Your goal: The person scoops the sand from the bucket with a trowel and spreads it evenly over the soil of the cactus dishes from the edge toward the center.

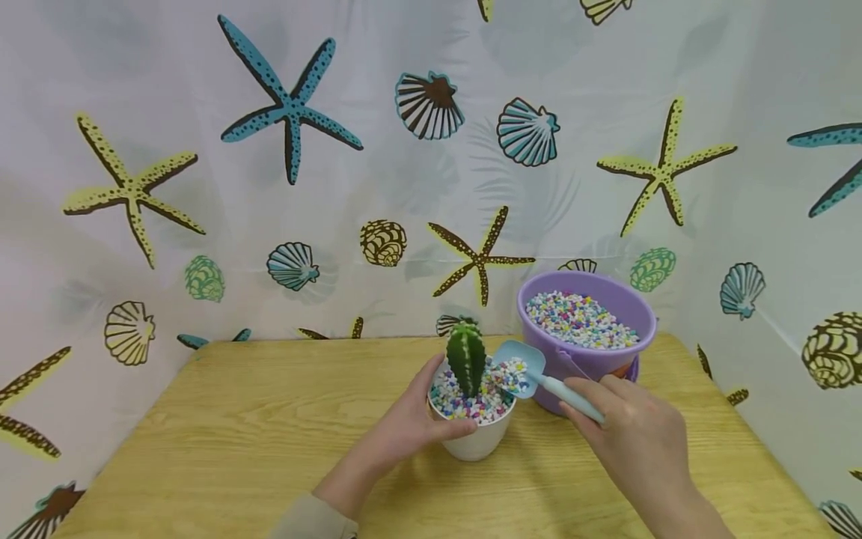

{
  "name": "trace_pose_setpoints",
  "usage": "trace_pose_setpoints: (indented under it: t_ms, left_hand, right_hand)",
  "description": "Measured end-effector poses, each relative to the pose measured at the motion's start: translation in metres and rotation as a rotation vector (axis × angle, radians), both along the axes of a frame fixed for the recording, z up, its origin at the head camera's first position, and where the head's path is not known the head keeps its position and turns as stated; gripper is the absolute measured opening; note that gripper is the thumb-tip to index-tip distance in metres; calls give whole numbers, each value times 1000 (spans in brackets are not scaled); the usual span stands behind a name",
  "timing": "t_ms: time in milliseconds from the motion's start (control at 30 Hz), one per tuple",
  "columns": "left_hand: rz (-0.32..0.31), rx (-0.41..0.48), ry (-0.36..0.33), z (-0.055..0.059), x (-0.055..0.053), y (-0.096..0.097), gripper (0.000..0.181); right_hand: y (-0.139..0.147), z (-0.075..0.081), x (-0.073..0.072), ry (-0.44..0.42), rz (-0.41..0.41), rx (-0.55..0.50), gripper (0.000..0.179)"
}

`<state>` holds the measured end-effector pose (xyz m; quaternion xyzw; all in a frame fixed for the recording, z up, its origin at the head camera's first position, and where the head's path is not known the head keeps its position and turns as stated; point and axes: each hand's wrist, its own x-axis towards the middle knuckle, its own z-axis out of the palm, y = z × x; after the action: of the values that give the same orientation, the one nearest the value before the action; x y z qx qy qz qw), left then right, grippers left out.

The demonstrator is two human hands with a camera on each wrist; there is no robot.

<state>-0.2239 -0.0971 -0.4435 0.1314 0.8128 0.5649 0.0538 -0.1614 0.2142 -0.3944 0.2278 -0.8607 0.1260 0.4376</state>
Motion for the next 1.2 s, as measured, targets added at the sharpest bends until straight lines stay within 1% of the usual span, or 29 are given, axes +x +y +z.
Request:
trace_pose_setpoints:
  t_ms: [33, 200, 333, 500, 667, 833, 900, 967, 1067, 1133, 1200]
  left_hand:
    - [11, 4, 2, 0, 1, 1, 127]
    - [76, 12, 54, -2, 7, 10, 127]
    - [129, -1, 87, -5, 11, 16, 127]
    - [176, -16, 127, -9, 15, 23, 128]
    - [212, -32, 151, -11, 19, 29, 129]
    - [244, -32, 145, -10, 25, 33, 131]
    - [234, -35, 126, -9, 26, 32, 132]
    - [203, -48, 92, -7, 24, 27, 133]
    - [111, -71, 49, -2, 16, 14, 133]
    - [37, -80, 38, 3, 8, 5, 132]
    - [-37, -71, 32, 7, 2, -1, 130]
  right_hand:
    - [0, 0, 0, 4, 0, 1, 41]
    - [-3, 1, -1, 22, 1, 6, 39]
    - [-3, 0, -1, 37, 6, 15, 40]
    - [-5, -3, -1, 60, 12, 22, 40]
    - [-6, -5, -3, 95, 13, 37, 42]
    - [-7, -6, -3, 118, 16, 41, 43]
    - [-7, -7, -2, 116, 17, 43, 43]
    - [-8, -7, -2, 117, 18, 42, 44]
    - [-9, -8, -2, 130, 21, 39, 45]
    - [-9, -8, -2, 145, 23, 35, 46]
    - [-10, -8, -2, 154, 23, 33, 47]
